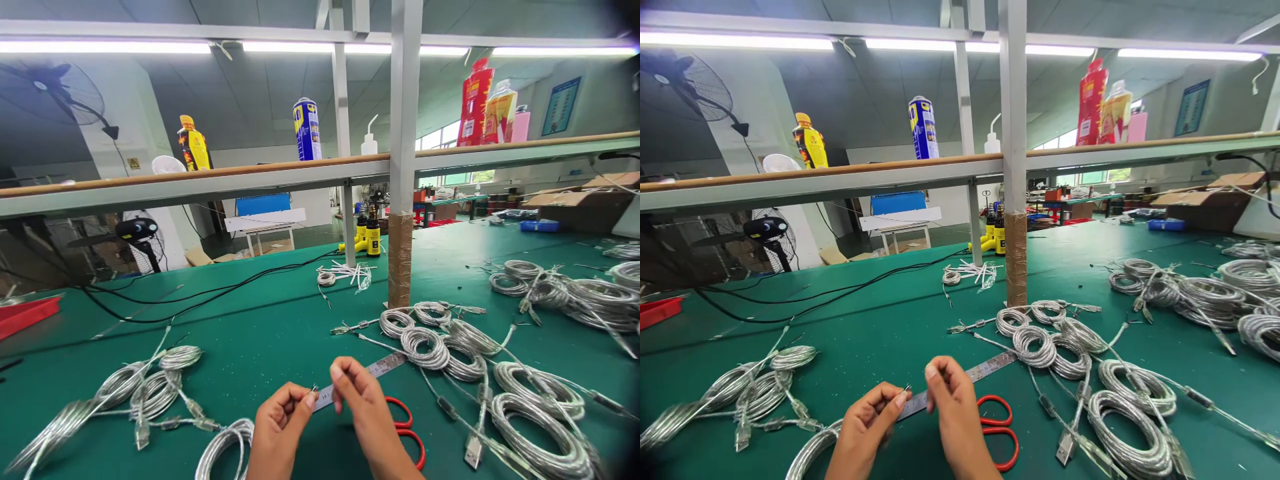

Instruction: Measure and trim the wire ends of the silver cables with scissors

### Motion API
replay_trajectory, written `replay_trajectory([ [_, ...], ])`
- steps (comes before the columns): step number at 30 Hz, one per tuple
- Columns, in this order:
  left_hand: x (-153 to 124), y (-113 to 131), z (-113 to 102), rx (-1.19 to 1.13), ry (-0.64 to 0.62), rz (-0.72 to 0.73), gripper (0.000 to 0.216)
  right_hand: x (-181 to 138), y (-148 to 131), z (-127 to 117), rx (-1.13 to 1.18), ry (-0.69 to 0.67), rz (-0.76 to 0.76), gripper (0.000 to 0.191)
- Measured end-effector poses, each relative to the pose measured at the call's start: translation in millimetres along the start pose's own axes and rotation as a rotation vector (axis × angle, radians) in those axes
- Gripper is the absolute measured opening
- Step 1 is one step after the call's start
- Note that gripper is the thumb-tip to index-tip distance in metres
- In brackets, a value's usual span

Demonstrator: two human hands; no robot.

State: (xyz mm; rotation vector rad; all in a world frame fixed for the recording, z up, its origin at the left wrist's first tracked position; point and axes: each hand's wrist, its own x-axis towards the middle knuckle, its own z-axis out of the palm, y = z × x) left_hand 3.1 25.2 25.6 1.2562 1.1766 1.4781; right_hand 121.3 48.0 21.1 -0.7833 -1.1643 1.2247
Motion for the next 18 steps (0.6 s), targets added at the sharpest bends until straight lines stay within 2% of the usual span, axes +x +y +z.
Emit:
replay_trajectory([
  [3,1,0,-2,-0.009,0.003,-0.036,0.033,4,-1,-10,0.003,0.236,-0.021,0.031],
  [7,0,-1,-1,-0.016,-0.017,-0.092,0.038,9,14,-27,0.098,0.471,0.135,0.026],
  [10,0,-1,0,-0.01,-0.03,-0.107,0.039,12,26,-36,0.199,0.583,0.222,0.026],
  [13,0,-2,0,-0.012,-0.036,-0.092,0.038,12,26,-33,0.152,0.542,0.183,0.025],
  [18,1,-3,-1,-0.035,-0.028,-0.074,0.035,7,17,-11,0.053,0.193,0.074,0.032],
])
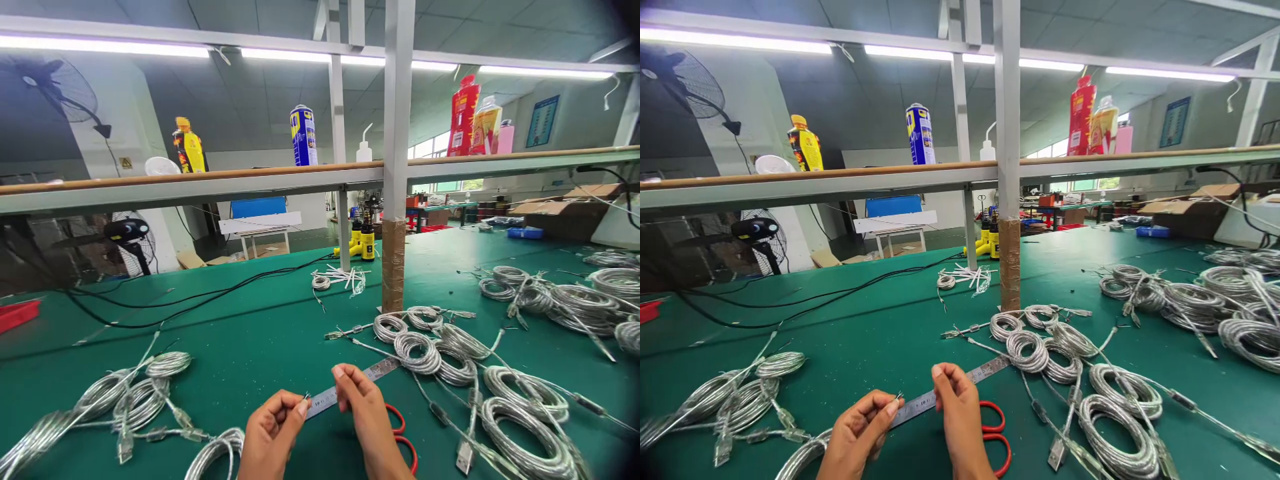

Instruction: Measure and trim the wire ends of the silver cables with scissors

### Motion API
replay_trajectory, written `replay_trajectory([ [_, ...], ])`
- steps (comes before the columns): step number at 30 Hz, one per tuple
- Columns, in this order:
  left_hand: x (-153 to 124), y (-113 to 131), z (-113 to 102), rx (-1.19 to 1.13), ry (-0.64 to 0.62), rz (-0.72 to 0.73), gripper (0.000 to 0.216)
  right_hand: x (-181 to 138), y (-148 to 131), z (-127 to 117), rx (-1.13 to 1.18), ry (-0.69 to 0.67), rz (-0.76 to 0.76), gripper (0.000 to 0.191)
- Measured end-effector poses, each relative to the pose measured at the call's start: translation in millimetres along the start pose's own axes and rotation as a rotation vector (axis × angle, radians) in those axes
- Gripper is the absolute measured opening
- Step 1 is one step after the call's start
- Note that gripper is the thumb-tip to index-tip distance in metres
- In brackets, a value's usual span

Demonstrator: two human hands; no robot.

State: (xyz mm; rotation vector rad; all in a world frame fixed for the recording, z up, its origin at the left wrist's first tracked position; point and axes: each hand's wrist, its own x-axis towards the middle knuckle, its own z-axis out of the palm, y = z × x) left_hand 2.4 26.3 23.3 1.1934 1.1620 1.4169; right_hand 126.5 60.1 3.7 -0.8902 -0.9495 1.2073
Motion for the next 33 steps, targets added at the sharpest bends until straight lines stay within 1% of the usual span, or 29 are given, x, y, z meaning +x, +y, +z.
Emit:
replay_trajectory([
  [3,-1,1,0,-0.004,0.015,0.019,0.031,-7,-2,8,-0.087,-0.151,-0.018,0.036],
  [6,-1,0,1,-0.032,0.022,0.053,0.029,-13,-6,10,-0.19,-0.245,-0.093,0.031],
  [11,0,-4,2,-0.033,0.0,0.1,0.024,-19,-17,8,-0.328,-0.245,-0.195,0.02],
  [13,0,-5,1,-0.031,-0.012,0.092,0.025,-19,-19,8,-0.32,-0.26,-0.201,0.018],
  [15,1,-5,0,-0.043,-0.02,0.058,0.027,-16,-17,8,-0.231,-0.3,-0.125,0.018],
  [19,3,-3,-4,-0.053,-0.074,-0.045,0.036,-11,-8,9,-0.031,-0.376,0.101,0.02],
  [21,4,-3,-6,-0.033,-0.102,-0.079,0.037,-11,-6,9,-0.004,-0.373,0.137,0.019],
  [23,5,-4,-8,0.006,-0.117,-0.053,0.035,-14,-6,9,-0.046,-0.359,0.082,0.019],
  [27,3,-4,-9,0.109,-0.144,0.082,0.029,-21,-10,8,-0.241,-0.332,-0.108,0.018],
  [29,2,-1,-10,0.148,-0.156,0.094,0.027,-20,-10,7,-0.274,-0.347,-0.143,0.019],
  [33,3,13,-13,0.153,-0.127,0.049,0.027,-7,-8,2,-0.253,-0.34,-0.139,0.025],
])
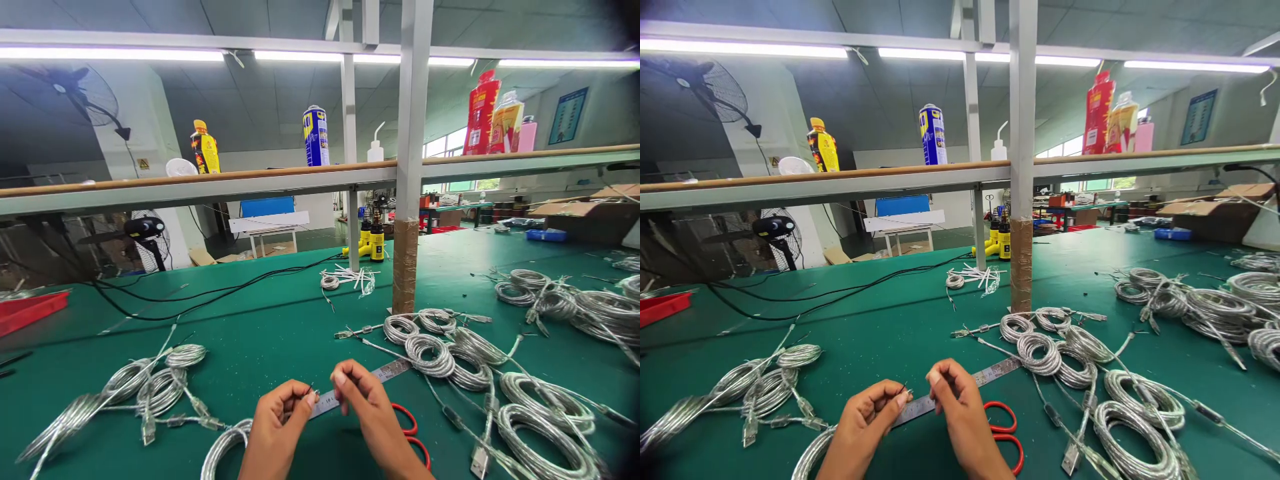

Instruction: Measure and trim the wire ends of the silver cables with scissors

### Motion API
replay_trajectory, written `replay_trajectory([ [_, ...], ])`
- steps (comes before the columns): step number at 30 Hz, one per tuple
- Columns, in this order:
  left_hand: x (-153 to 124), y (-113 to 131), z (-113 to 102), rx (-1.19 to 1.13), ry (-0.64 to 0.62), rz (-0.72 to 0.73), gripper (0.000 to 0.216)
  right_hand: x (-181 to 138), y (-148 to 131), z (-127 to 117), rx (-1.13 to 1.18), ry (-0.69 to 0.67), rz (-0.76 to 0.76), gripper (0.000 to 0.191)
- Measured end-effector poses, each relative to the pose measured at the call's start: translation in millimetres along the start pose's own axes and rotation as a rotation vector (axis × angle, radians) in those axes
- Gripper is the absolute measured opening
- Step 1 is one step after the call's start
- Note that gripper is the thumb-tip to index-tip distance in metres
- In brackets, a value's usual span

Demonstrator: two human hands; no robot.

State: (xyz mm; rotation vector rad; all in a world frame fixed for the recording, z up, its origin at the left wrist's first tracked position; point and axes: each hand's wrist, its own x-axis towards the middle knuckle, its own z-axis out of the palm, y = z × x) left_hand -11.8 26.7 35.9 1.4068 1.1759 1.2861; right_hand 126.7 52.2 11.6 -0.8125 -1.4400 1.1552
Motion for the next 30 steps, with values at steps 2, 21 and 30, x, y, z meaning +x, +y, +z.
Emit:
replay_trajectory([
  [2,1,6,-3,-0.041,0.019,-0.036,0.028,9,5,-6,-0.128,-0.031,0.009,0.024],
  [21,7,8,-10,-0.145,-0.001,-0.082,0.036,82,30,7,-0.85,-0.539,-0.011,0.023],
  [30,7,-2,-9,-0.061,-0.038,-0.015,0.042,113,-67,14,-0.335,-0.074,-0.204,0.059],
])
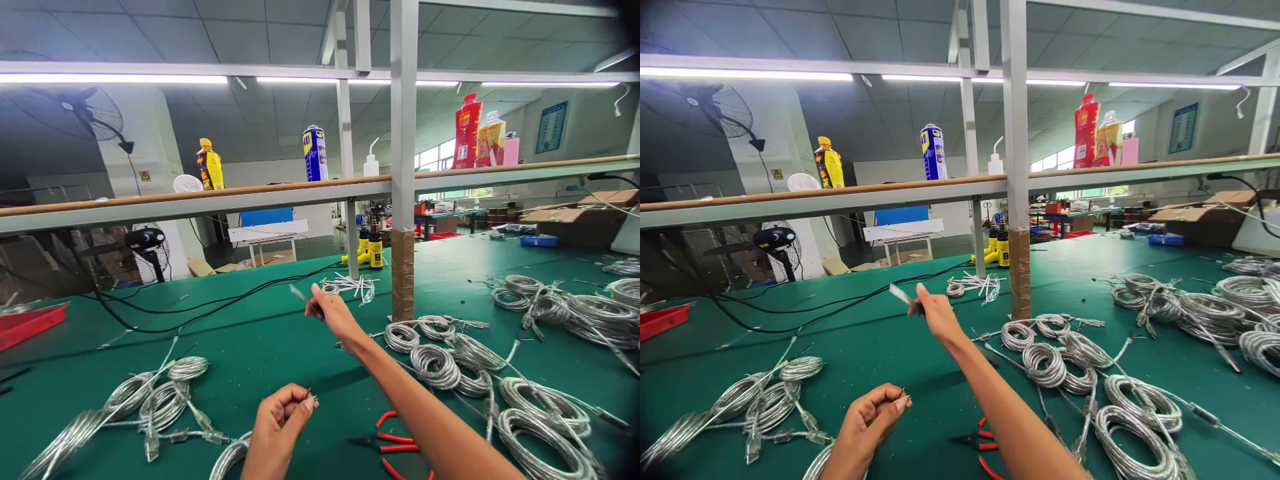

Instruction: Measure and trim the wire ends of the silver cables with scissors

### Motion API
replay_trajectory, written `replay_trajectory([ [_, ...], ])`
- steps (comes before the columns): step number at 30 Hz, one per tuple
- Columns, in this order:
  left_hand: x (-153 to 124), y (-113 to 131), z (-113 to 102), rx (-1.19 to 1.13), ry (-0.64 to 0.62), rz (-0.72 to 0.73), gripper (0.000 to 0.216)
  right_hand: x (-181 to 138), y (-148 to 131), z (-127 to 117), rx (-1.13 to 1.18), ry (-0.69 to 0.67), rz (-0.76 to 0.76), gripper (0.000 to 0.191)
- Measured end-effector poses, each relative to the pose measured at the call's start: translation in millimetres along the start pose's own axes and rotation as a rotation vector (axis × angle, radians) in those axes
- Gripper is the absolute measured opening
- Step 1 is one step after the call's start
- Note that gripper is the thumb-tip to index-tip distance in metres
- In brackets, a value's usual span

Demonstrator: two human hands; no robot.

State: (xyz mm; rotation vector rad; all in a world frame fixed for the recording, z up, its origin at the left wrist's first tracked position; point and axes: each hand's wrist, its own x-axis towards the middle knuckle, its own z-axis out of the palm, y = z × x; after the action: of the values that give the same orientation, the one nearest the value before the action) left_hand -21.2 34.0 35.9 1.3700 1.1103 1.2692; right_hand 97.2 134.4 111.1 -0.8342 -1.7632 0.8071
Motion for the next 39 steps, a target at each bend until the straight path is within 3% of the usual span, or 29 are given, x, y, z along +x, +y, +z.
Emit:
replay_trajectory([
  [3,-1,0,0,-0.003,0.038,0.017,0.041,-8,-39,-9,0.076,0.119,-0.062,0.052],
  [6,-4,3,3,-0.031,0.095,0.031,0.037,-33,-55,-19,0.033,0.189,-0.212,0.048],
  [8,-6,6,6,-0.048,0.083,0.029,0.036,-52,-44,-27,-0.224,0.249,-0.283,0.045],
  [11,-9,6,11,-0.075,0.032,0.03,0.037,-79,-5,-36,-0.684,0.335,-0.297,0.042],
  [14,-12,3,17,-0.082,-0.019,-0.02,0.038,-101,36,-40,-0.878,0.31,-0.215,0.041],
  [18,-16,-2,25,-0.035,-0.056,-0.087,0.038,-118,53,-37,-0.916,0.256,-0.129,0.044],
  [27,-18,-8,30,0.002,-0.067,-0.131,0.039,-121,42,-38,-0.922,0.279,-0.187,0.045],
  [39,-17,-14,26,0.078,-0.102,-0.114,0.039,-123,43,-37,-0.922,0.254,-0.142,0.044],
])
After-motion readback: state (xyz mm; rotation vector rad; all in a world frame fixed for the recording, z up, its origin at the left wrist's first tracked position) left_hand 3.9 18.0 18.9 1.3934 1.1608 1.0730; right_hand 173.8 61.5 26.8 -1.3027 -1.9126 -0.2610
